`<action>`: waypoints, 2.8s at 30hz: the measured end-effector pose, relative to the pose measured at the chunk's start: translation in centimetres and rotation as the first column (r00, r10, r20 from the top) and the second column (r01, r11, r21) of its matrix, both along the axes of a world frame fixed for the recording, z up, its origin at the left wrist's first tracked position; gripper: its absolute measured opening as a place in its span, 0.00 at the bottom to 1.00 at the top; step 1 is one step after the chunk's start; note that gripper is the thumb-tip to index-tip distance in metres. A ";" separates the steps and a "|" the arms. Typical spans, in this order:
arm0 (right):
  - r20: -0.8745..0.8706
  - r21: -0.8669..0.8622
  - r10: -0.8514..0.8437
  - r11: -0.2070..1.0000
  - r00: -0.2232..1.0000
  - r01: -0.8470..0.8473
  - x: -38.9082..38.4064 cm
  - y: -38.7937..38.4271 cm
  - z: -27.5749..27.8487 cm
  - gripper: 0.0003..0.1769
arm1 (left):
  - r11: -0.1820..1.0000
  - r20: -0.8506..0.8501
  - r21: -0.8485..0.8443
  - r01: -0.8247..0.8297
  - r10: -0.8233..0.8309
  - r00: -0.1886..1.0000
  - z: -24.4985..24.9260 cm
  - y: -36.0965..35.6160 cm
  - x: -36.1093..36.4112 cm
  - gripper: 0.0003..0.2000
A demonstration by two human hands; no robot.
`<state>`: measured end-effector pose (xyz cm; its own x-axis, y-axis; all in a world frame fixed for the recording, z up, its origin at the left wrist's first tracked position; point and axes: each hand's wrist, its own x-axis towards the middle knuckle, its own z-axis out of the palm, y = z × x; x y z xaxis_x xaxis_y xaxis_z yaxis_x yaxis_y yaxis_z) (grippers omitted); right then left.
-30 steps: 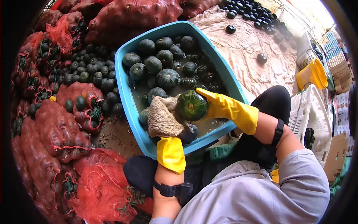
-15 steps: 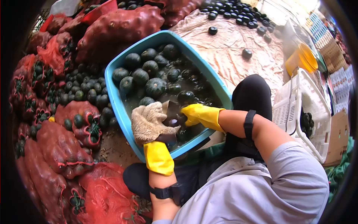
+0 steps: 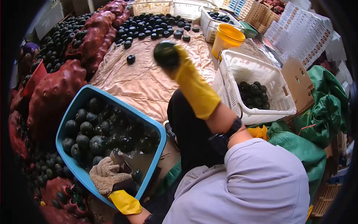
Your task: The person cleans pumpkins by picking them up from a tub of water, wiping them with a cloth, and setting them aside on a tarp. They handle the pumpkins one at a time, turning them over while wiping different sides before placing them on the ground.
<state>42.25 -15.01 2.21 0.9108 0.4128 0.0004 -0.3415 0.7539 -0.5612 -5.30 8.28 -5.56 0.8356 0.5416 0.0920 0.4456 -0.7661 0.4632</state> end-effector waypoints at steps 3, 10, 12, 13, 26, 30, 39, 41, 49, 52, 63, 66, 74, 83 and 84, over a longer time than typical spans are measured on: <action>-0.050 0.293 -0.388 0.875 0.920 0.385 6.9 -12.6 3.5 0.24 | 0.990 -0.080 0.139 -0.001 0.012 0.997 1.9 -1.1 0.8 0.32; 0.473 -0.424 0.202 0.905 0.858 0.021 -4.9 -0.1 2.0 0.25 | 0.974 -0.217 0.226 -0.024 0.074 0.973 3.6 -3.3 2.3 0.30; 0.364 -0.923 0.786 0.375 0.500 0.082 -14.8 5.4 2.6 0.32 | 0.970 -0.249 0.242 -0.027 0.089 0.964 4.0 -3.6 2.5 0.29; 0.523 -0.828 0.852 0.518 -0.038 0.215 -16.2 8.1 -0.3 0.36 | 0.966 -0.280 0.257 -0.027 0.101 0.955 3.8 -3.7 2.8 0.29; -0.130 -0.991 0.969 -0.118 0.210 -0.067 -25.2 13.3 -4.1 0.43 | 0.934 -0.406 0.356 0.019 0.136 0.904 1.6 -2.6 4.3 0.25; 0.732 -0.675 0.669 0.738 0.129 0.004 -31.3 11.6 -7.2 0.37 | 0.941 0.462 -0.331 -0.073 0.229 0.857 -2.0 -2.7 5.8 0.09; 0.858 -0.511 0.497 0.853 0.128 0.109 -33.1 11.0 -7.3 0.33 | -0.057 0.356 -0.493 0.868 0.897 0.262 -5.4 -5.5 6.1 0.22; 0.846 -0.532 0.500 0.776 0.184 0.339 -30.5 14.2 -9.4 0.33 | -0.026 0.439 0.105 0.994 0.898 -0.023 -8.2 -5.8 10.1 0.24; 0.595 -0.745 0.753 0.648 0.281 -0.160 -29.4 12.8 -8.0 0.20 | 0.657 0.364 -0.726 -0.203 0.618 0.697 2.2 -6.3 5.2 0.15; 0.817 -0.575 0.513 0.758 0.264 0.308 -34.4 12.0 -6.6 0.13 | 0.952 0.239 -0.109 -0.285 0.303 0.923 -1.4 -3.2 4.6 0.14; 0.633 -0.774 0.769 0.624 0.093 0.108 -31.0 11.1 -5.5 0.32 | 0.890 0.331 -0.194 -0.412 0.455 0.826 1.0 -6.0 3.7 0.24; 0.462 -0.885 0.884 0.465 -0.068 0.024 -30.9 10.0 -2.4 0.33 | 0.950 0.380 -0.296 -0.100 0.213 0.900 1.8 -2.9 1.3 0.26; 0.417 -0.888 0.830 0.459 0.369 -0.030 -31.7 10.9 -7.8 0.36 | 0.810 0.403 -0.341 -0.476 0.584 0.705 -0.9 -6.6 4.5 0.26; 0.119 -0.602 0.834 0.491 0.538 -0.629 -31.2 9.0 -4.5 0.33 | 0.806 0.389 -0.507 -0.306 0.531 0.753 -5.8 -2.3 2.8 0.16; -0.034 -0.470 0.780 0.539 0.625 -0.699 -29.9 8.5 -4.6 0.32 | 0.895 0.151 -0.228 -0.384 0.422 0.894 -4.0 -2.9 3.1 0.16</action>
